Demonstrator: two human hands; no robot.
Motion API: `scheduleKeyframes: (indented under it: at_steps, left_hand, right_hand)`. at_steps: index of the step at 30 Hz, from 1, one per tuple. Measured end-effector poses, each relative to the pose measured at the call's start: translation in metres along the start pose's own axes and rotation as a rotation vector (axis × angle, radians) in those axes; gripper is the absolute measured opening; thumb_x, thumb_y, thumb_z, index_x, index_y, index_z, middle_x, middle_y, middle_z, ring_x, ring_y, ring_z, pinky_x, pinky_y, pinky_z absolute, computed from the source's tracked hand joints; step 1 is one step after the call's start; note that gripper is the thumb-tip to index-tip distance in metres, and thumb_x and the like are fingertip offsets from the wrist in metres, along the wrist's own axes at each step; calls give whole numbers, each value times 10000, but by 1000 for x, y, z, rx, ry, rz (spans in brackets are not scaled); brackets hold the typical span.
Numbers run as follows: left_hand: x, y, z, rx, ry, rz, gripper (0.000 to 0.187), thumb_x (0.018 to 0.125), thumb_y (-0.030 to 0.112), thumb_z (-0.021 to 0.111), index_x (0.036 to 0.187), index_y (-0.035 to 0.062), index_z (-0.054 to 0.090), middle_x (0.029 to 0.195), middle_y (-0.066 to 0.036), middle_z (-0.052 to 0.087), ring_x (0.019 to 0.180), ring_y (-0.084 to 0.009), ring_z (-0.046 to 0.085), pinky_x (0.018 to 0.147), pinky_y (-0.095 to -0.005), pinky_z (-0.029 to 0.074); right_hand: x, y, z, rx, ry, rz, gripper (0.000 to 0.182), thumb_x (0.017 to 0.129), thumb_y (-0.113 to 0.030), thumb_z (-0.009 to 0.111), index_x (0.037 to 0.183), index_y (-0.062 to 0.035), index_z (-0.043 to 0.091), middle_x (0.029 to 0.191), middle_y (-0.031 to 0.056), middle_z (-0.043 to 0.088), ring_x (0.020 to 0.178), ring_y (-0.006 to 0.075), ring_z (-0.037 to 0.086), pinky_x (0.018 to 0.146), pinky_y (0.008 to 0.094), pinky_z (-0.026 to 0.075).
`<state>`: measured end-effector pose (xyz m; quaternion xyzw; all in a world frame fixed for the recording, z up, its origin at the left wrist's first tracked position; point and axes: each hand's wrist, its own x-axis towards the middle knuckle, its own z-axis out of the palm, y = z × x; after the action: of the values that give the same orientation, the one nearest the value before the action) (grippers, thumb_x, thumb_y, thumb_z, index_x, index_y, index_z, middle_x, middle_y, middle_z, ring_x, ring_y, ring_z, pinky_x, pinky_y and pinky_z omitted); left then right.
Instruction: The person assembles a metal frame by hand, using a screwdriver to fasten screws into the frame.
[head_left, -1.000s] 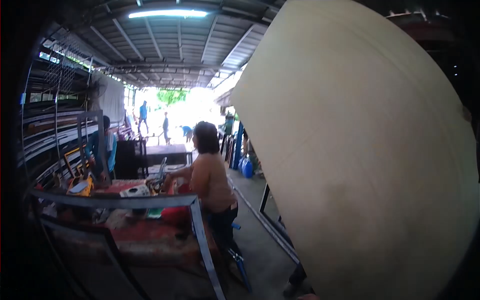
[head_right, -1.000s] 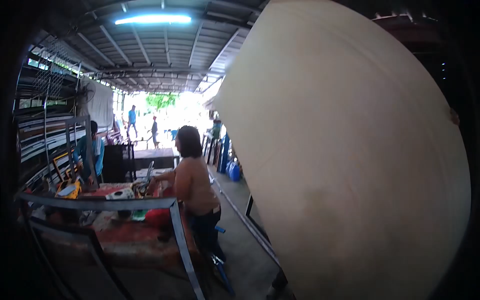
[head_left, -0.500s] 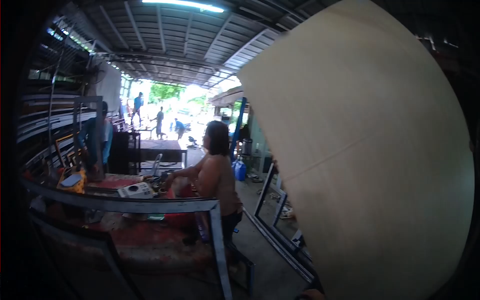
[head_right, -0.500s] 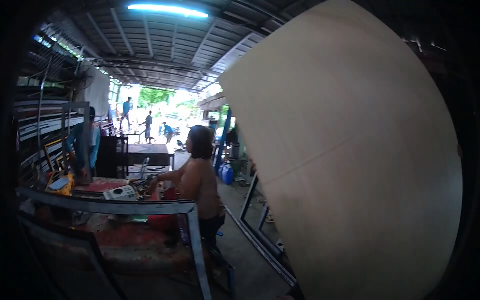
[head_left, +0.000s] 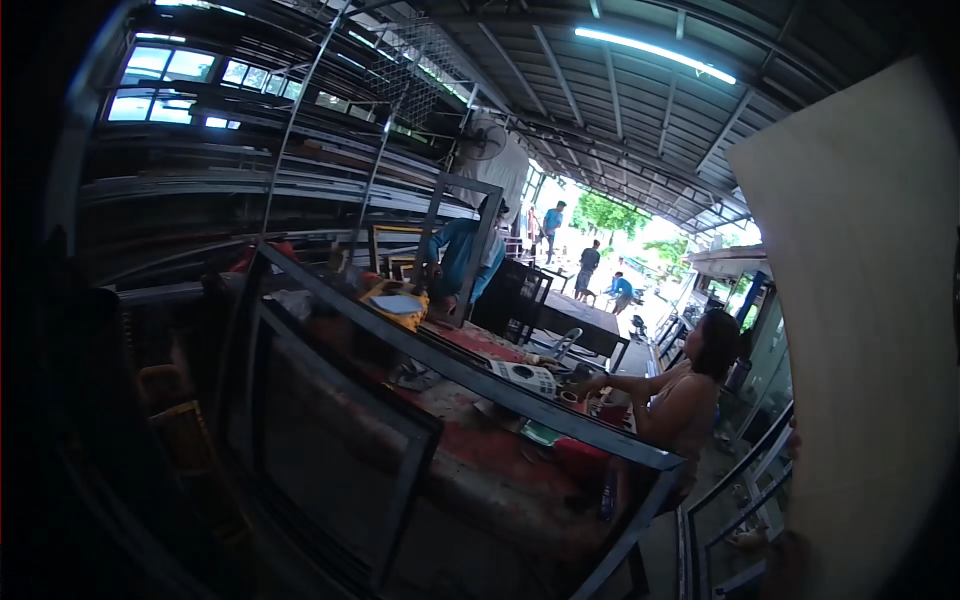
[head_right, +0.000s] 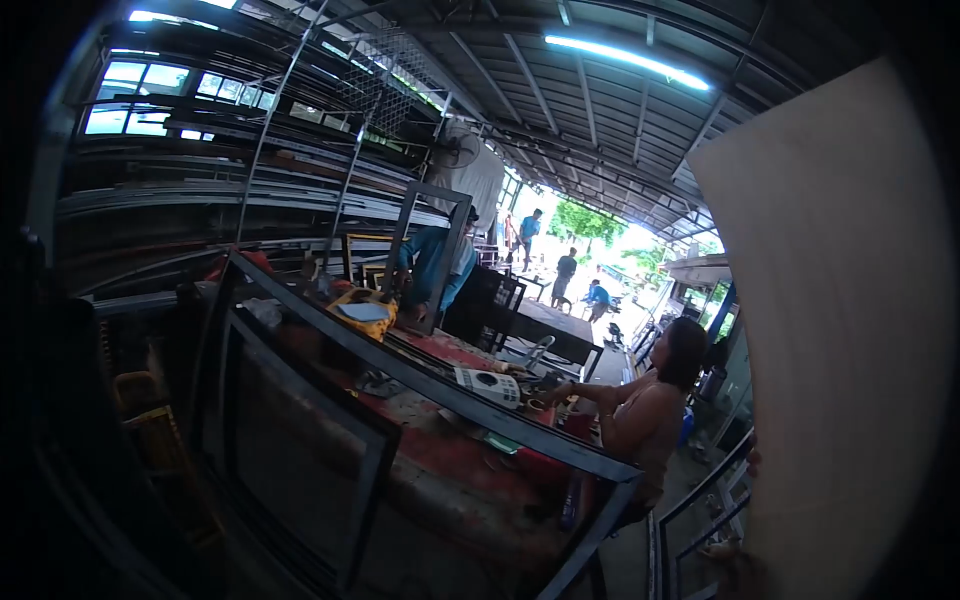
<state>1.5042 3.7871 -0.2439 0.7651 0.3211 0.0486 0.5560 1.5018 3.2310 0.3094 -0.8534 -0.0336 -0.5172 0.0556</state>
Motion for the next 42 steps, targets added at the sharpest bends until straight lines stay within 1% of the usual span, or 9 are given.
scheduleKeyframes:
  at_steps: [11, 15, 17, 21, 23, 25, 33, 35, 42]
  left_hand:
    - [20, 22, 24, 229, -344, 295, 615, 763, 396, 694, 1210, 3, 540, 1178, -216, 573, 1095, -350, 543, 947, -445, 418]
    - [0, 8, 53, 254, -471, 349, 608, 763, 399, 693, 1199, -1, 549, 1165, -221, 579, 1084, -355, 549, 941, -452, 423]
    - [-13, -17, 41, 295, -544, 358, 605, 763, 400, 693, 1193, -3, 554, 1159, -223, 582, 1079, -358, 552, 938, -455, 425]
    - [-54, 7, 4, 370, -665, -9, 576, 785, 442, 657, 1140, -6, 585, 1127, -222, 597, 1068, -355, 563, 911, -434, 445]
    - [-32, -33, 41, 332, -540, 196, 456, 776, 367, 694, 1017, -15, 629, 905, -157, 658, 774, -256, 631, 699, -381, 506]
    - [-28, -38, 50, 189, -642, -36, 613, 723, 473, 708, 1054, -33, 609, 1061, -216, 625, 982, -362, 601, 847, -431, 466]
    - [-58, -37, 17, 677, -627, -4, 551, 727, 425, 723, 1007, -36, 607, 896, -184, 658, 829, -302, 639, 713, -409, 496]
    - [-71, 0, 10, 526, -671, -427, 461, 734, 363, 735, 955, -23, 615, 789, -137, 655, 667, -239, 631, 575, -365, 490]
    - [-61, 35, 64, 712, -679, -190, 393, 714, 298, 764, 911, -14, 626, 756, -110, 658, 627, -207, 622, 553, -333, 480]
  right_hand:
    - [11, -78, -43, -355, 385, -227, 221, 822, -102, 628, 1034, -71, 575, 1142, 215, 511, 984, 400, 512, 812, 493, 430]
    - [-18, -142, -33, -204, 1, -259, 331, 773, -99, 685, 1089, -166, 612, 1116, 193, 530, 988, 386, 528, 828, 468, 453]
    - [-16, -151, -20, -170, 81, -185, 301, 789, -86, 669, 1077, -156, 613, 1125, 208, 517, 1014, 393, 525, 857, 468, 445]
    - [6, -133, -45, -422, 83, -137, 247, 832, -61, 629, 1076, -61, 587, 1200, 214, 495, 1093, 398, 492, 914, 465, 408]
    - [6, -117, -65, -558, 43, -129, 262, 828, -59, 641, 1082, -64, 581, 1213, 206, 494, 1100, 377, 497, 922, 448, 408]
    - [-4, -108, -91, -642, -33, -158, 270, 823, -56, 649, 1083, -61, 578, 1220, 199, 488, 1105, 363, 501, 930, 428, 407]
    - [-61, -73, -161, -545, -412, 311, 243, 847, -43, 591, 1089, -48, 571, 1229, 182, 473, 1125, 347, 481, 946, 401, 380]
    - [-83, -65, -158, -489, -493, 472, 259, 837, -74, 592, 1093, -36, 573, 1237, 181, 471, 1124, 346, 477, 951, 394, 372]
    - [-160, 17, -111, -185, -650, 726, 325, 723, -5, 606, 1042, -38, 657, 1121, 198, 544, 1009, 352, 553, 896, 380, 427]
